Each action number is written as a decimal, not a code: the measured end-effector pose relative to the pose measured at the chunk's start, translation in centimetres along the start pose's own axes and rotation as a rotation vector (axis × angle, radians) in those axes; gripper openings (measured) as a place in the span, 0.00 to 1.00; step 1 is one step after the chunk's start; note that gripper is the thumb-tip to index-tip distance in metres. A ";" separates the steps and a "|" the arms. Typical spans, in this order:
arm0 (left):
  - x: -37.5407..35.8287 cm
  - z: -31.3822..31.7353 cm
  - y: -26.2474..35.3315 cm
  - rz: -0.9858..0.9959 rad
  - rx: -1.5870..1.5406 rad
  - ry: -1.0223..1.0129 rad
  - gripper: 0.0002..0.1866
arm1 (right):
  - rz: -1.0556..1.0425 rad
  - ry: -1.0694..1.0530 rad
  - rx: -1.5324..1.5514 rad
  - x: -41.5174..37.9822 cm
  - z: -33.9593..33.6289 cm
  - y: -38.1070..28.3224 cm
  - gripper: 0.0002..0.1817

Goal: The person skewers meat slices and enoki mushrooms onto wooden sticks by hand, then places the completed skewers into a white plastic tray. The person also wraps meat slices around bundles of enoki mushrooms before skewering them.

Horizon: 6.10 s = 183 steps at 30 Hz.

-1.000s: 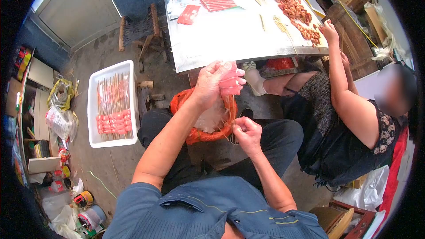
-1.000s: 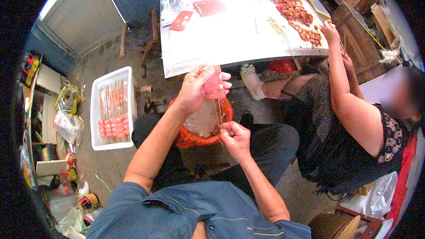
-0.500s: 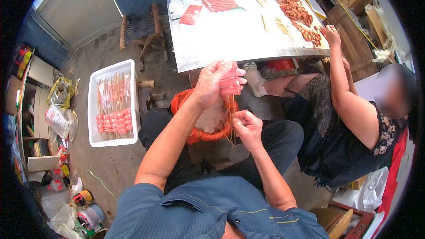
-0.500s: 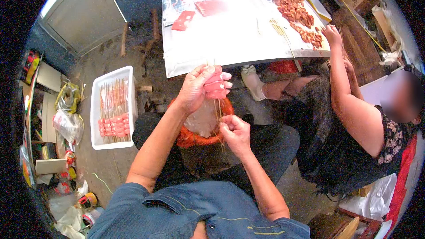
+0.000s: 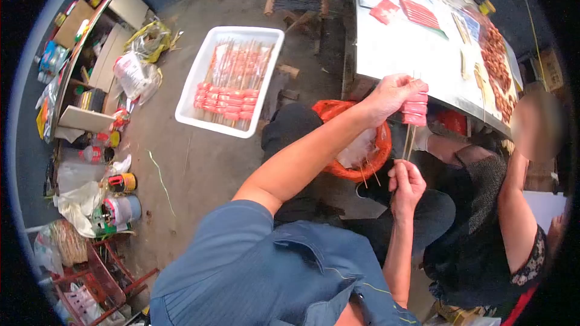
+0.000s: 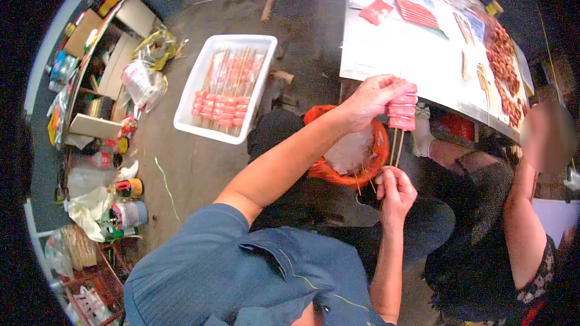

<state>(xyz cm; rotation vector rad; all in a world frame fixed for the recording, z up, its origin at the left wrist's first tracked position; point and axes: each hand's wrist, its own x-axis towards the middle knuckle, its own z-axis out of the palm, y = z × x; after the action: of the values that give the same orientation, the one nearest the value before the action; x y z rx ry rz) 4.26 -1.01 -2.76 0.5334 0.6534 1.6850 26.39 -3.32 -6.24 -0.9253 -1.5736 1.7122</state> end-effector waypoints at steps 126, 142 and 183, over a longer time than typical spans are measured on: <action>0.8 -3.3 8.9 0.458 0.251 0.560 0.08 | -1.016 -0.416 -1.185 19.6 3.0 -9.9 0.04; 2.6 -1.6 7.1 0.417 0.316 0.491 0.07 | -0.331 0.452 -1.050 28.9 -9.4 -12.2 0.29; 3.4 2.9 1.4 0.166 0.036 -0.002 0.13 | -0.040 0.104 -0.013 10.3 -2.0 -9.0 0.11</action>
<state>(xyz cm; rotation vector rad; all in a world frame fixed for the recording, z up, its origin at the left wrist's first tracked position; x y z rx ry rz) 4.49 2.49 0.35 0.6290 0.6535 1.8302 22.26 7.12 1.83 -0.9670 -1.5267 1.6016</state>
